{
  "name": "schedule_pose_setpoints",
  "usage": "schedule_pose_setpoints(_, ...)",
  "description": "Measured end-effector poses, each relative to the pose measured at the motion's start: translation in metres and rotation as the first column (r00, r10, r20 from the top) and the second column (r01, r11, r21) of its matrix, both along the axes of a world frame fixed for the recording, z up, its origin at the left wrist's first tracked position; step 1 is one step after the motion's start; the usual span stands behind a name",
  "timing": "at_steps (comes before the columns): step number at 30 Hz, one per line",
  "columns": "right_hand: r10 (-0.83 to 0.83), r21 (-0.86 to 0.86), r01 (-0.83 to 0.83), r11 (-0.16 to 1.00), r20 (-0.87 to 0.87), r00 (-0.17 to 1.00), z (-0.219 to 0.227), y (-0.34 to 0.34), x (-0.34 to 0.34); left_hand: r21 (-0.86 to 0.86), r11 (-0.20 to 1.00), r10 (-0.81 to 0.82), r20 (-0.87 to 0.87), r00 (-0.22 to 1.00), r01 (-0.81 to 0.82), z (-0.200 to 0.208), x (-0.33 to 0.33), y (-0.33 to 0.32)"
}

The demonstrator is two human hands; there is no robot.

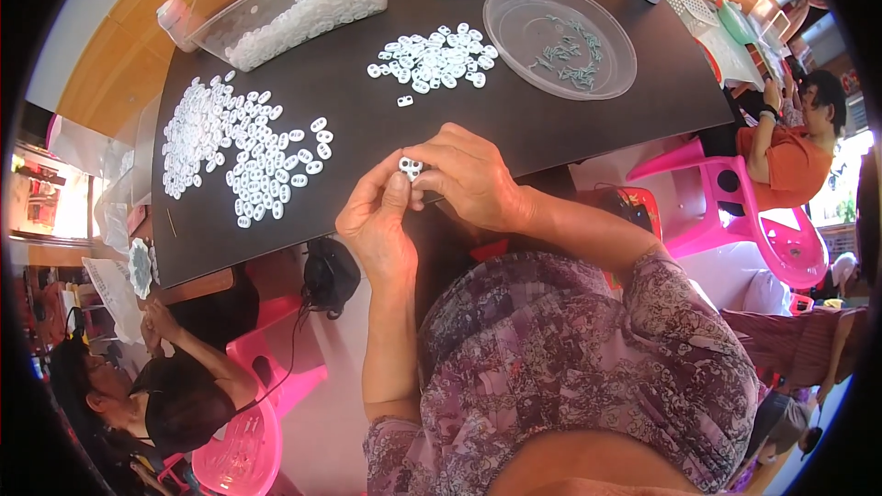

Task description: Manually inserting small metal pins into plastic components at a workshop table.

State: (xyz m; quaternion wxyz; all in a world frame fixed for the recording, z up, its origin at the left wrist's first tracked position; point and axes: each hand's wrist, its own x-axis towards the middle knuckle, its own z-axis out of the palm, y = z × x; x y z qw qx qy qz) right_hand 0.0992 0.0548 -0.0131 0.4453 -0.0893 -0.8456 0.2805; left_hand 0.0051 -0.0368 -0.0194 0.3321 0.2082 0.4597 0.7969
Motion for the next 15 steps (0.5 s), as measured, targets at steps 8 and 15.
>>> schedule_pose_setpoints(8,-0.007,-0.065,0.006,0.998,-0.011,1.0,-0.003,-0.006,-0.002,0.07,0.995,0.082,-0.1,0.992,-0.075,-0.014,0.008,0.002)
schedule_pose_setpoints(15,0.025,-0.029,-0.026,0.999,-0.048,0.999,-0.007,-0.007,-0.002,0.126,0.987,0.116,-0.093,0.989,-0.104,-0.012,0.014,0.003)
